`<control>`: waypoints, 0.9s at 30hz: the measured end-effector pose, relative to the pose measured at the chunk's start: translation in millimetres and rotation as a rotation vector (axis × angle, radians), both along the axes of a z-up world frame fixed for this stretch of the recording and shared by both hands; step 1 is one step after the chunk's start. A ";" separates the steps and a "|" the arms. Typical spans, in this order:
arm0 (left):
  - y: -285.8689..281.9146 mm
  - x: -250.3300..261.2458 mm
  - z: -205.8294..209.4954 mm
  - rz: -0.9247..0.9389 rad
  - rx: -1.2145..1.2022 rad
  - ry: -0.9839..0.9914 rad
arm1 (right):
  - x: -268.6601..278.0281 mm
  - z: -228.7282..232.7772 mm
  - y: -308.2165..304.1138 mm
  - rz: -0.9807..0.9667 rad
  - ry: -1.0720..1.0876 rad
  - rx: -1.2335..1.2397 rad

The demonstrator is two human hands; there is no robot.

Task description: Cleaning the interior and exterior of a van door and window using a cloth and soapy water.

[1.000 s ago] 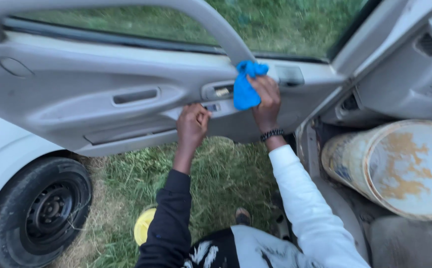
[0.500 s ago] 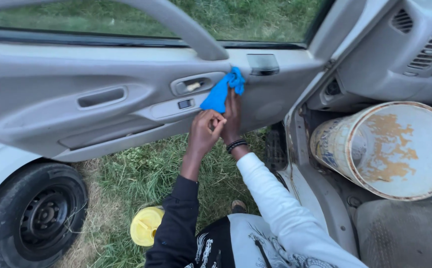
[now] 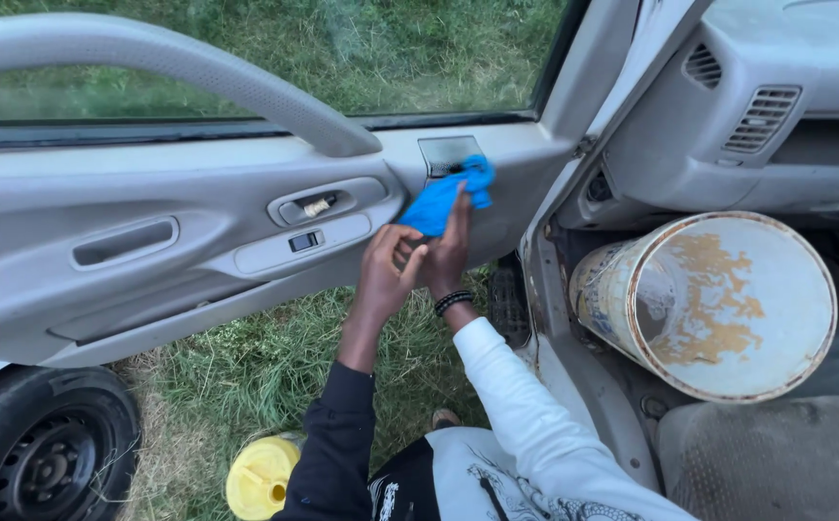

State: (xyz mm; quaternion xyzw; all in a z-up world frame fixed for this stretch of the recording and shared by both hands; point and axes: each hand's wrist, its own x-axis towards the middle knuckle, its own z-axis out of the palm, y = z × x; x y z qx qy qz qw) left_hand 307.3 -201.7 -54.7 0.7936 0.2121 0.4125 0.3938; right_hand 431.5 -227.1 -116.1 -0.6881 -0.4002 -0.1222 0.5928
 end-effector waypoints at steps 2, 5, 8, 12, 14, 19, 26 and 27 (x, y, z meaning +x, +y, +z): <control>-1.0 6.5 4.2 -0.019 0.028 -0.021 | 16.5 6.7 4.0 -0.035 0.011 0.031; -4.0 11.8 16.4 -0.045 0.072 -0.047 | 34.4 27.7 9.8 -0.077 0.008 0.045; 0.0 19.9 23.8 -0.025 0.093 -0.076 | 47.0 44.9 25.9 -0.077 -0.059 0.021; 4.1 16.3 34.2 0.038 0.146 -0.120 | 43.4 46.3 31.4 -0.082 -0.180 -0.005; 5.4 12.8 39.4 0.045 0.155 -0.119 | 35.8 51.0 20.5 -0.068 -0.190 -0.008; 10.5 15.4 34.7 0.080 0.163 -0.132 | 23.9 40.8 6.5 -0.012 -0.214 -0.045; -4.4 34.5 45.5 0.150 0.150 -0.246 | 38.5 50.1 5.2 0.074 -0.241 -0.042; -5.6 37.3 45.6 0.169 0.157 -0.247 | 46.0 57.2 2.7 0.105 -0.257 -0.063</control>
